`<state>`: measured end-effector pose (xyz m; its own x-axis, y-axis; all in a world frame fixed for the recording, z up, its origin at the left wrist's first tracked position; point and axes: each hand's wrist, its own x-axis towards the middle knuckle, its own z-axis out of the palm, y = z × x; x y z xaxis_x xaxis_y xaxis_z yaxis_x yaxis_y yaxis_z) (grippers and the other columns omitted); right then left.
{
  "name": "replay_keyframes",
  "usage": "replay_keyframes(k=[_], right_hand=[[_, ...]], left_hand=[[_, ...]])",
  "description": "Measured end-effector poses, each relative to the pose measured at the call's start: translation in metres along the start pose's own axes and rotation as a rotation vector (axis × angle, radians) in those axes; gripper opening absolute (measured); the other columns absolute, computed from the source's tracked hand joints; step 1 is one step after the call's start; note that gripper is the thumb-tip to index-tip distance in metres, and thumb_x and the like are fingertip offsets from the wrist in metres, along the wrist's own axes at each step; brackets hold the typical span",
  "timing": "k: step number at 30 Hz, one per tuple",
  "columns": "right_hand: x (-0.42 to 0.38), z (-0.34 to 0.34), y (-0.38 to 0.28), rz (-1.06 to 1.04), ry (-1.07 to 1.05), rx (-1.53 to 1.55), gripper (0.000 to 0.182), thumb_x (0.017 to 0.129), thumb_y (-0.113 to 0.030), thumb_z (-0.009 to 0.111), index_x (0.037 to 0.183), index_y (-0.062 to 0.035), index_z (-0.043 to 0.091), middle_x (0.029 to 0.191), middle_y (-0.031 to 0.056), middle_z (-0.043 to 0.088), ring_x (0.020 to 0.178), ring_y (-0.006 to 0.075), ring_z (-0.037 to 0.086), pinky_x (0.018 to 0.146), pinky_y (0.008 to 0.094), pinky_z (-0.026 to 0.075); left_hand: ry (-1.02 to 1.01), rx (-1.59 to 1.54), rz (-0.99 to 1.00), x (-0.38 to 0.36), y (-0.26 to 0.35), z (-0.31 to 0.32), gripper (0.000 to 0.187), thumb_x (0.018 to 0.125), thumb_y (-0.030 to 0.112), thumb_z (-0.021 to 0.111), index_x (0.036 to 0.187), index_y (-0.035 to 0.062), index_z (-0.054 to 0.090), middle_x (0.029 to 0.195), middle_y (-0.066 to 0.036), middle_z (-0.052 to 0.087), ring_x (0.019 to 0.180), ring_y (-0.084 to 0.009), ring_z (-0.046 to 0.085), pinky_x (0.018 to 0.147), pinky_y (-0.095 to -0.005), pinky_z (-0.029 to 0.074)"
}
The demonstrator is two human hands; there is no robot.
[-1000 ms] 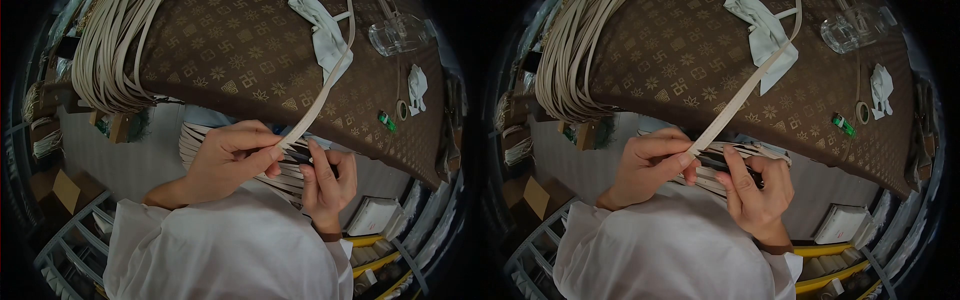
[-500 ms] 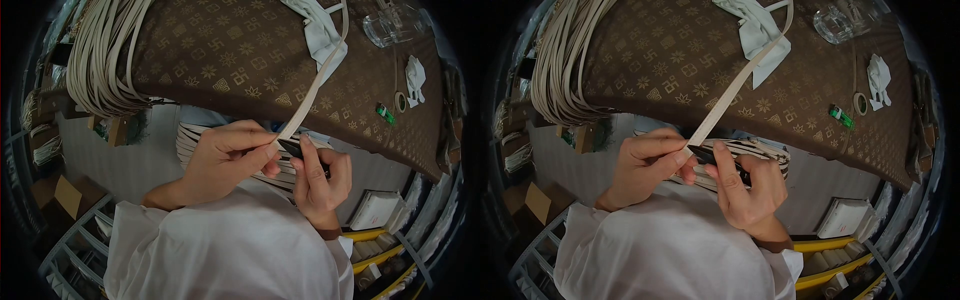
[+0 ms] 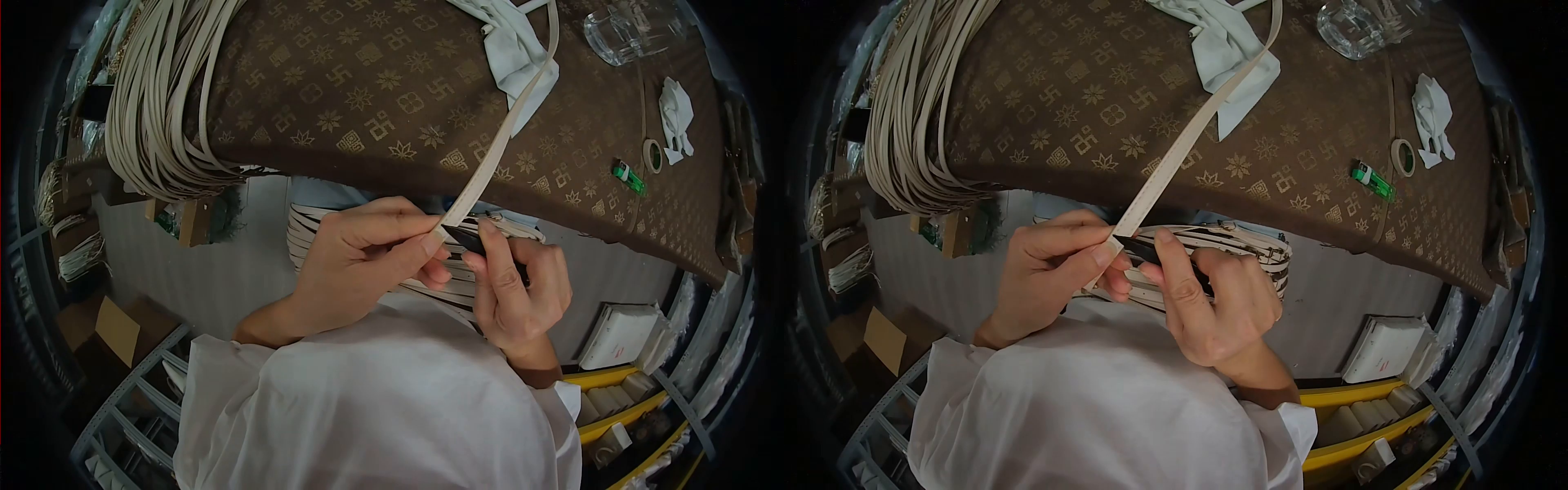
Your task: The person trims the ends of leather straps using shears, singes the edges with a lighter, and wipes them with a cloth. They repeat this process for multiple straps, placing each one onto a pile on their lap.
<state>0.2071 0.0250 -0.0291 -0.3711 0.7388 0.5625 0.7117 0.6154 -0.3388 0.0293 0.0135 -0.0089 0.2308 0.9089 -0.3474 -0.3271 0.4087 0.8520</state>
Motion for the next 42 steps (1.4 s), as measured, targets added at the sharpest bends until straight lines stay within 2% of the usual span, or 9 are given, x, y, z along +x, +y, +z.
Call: replay_keyframes(k=[5, 7, 13, 22, 42], right_hand=[[0.001, -0.002, 0.006, 0.033, -0.041, 0.062, 0.034, 0.066, -0.021, 0.07, 0.097, -0.0074, 0.065, 0.064, 0.0023, 0.047, 0.053, 0.0151, 0.043, 0.044, 0.0256, 0.036], [0.002, -0.003, 0.01, 0.208, 0.015, 0.185, 0.035, 0.065, -0.019, 0.07, 0.097, -0.0058, 0.064, 0.064, 0.0038, 0.047, 0.054, 0.0158, 0.043, 0.046, 0.026, 0.036], [0.007, -0.006, 0.007, 0.126, -0.072, 0.158, 0.037, 0.063, -0.016, 0.071, 0.098, -0.007, 0.064, 0.063, 0.0048, 0.046, 0.055, 0.0165, 0.045, 0.047, 0.0263, 0.038], [0.008, -0.005, 0.007, 0.118, -0.105, 0.134, 0.039, 0.061, -0.016, 0.071, 0.099, -0.0089, 0.064, 0.062, 0.0048, 0.046, 0.055, 0.0164, 0.045, 0.046, 0.026, 0.038], [0.009, -0.009, 0.007, 0.096, -0.093, 0.12, 0.038, 0.062, -0.017, 0.071, 0.098, -0.0083, 0.064, 0.059, 0.0028, 0.044, 0.052, 0.0156, 0.043, 0.043, 0.0258, 0.036]], left_hand=[[-0.014, 0.003, 0.017, 0.001, -0.001, -0.002, 0.019, 0.084, -0.001, 0.048, 0.1, -0.0083, 0.056, 0.087, -0.009, 0.053, 0.072, -0.0135, 0.06, 0.065, -0.0224, 0.054], [-0.01, 0.013, -0.004, 0.001, 0.001, -0.001, 0.02, 0.085, 0.0, 0.048, 0.1, -0.0083, 0.056, 0.087, -0.009, 0.053, 0.072, -0.0135, 0.06, 0.066, -0.0224, 0.054], [-0.005, 0.01, 0.004, 0.002, -0.002, 0.0, 0.021, 0.084, -0.001, 0.048, 0.102, -0.0076, 0.055, 0.087, -0.009, 0.052, 0.073, -0.0137, 0.06, 0.067, -0.0222, 0.054], [-0.011, 0.03, 0.045, 0.002, -0.007, -0.002, 0.022, 0.084, -0.003, 0.048, 0.104, -0.0061, 0.055, 0.087, -0.008, 0.052, 0.073, -0.0137, 0.06, 0.068, -0.0219, 0.053], [-0.043, 0.195, 0.199, 0.005, -0.012, -0.002, 0.022, 0.083, -0.003, 0.048, 0.104, -0.0054, 0.056, 0.088, -0.008, 0.052, 0.072, -0.0112, 0.059, 0.063, -0.0178, 0.051]])
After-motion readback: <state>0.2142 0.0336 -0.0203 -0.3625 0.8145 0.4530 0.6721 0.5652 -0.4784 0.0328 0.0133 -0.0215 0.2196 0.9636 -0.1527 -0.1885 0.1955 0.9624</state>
